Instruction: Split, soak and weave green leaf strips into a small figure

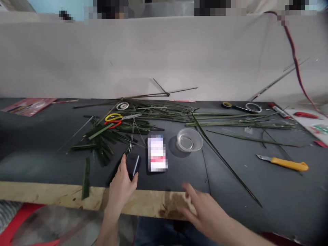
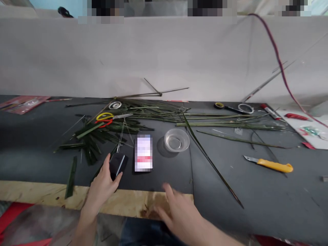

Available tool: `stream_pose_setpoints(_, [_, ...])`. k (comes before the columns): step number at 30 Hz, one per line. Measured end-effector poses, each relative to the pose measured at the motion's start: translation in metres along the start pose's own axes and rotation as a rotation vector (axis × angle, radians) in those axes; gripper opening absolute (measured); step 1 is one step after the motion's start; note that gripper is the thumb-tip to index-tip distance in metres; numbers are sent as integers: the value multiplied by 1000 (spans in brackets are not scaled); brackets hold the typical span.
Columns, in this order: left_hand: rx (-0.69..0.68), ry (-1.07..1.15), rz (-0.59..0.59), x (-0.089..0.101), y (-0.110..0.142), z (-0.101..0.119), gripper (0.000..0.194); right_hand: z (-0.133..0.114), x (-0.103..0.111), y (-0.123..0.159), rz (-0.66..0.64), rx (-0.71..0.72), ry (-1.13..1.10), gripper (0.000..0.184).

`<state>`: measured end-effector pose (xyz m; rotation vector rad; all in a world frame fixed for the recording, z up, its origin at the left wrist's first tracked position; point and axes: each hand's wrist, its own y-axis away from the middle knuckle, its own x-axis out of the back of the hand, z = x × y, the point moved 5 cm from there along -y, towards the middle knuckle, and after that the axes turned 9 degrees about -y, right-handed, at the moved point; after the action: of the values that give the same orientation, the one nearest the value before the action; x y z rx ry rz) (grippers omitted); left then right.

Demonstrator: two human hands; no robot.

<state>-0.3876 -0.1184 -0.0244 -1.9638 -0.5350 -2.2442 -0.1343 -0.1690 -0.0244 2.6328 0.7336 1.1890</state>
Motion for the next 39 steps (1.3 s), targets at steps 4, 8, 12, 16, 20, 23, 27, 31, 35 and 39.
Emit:
stream_pose_setpoints(4, [56, 21, -26, 3, -5, 0, 73, -30, 2, -80, 151, 50, 88, 65])
stream_pose_setpoints(8, [120, 43, -17, 8, -12, -6, 74, -49, -7, -128, 222, -16, 97, 95])
stream_pose_setpoints(12, [140, 51, 20, 13, -19, -11, 72, -59, -16, -145, 195, -120, 155, 98])
stream_pose_setpoints(16, [144, 50, 57, 16, -27, -16, 73, -67, -15, -151, 169, -175, 216, 95])
stream_pose_setpoints(20, [216, 38, 66, 20, -35, -24, 75, -75, -18, -154, 176, -170, 201, 101])
stream_pose_setpoints(23, [251, 29, 76, 25, -39, -30, 76, -86, -31, -160, 148, -160, 182, 105])
stream_pose_setpoints(27, [247, 27, 88, 23, -42, -38, 75, -109, -53, -170, 80, -118, 192, 114])
stream_pose_setpoints(31, [91, -16, 298, 21, -40, -31, 69, -119, -45, -162, 50, -11, 195, 103])
stream_pose_setpoints(35, [-190, 69, 472, 23, -19, 14, 59, -90, 24, -123, 224, 69, 158, 66])
stream_pose_setpoints(39, [-584, 117, 259, 28, 21, 90, 44, -1, 107, -88, 471, -249, 281, 56])
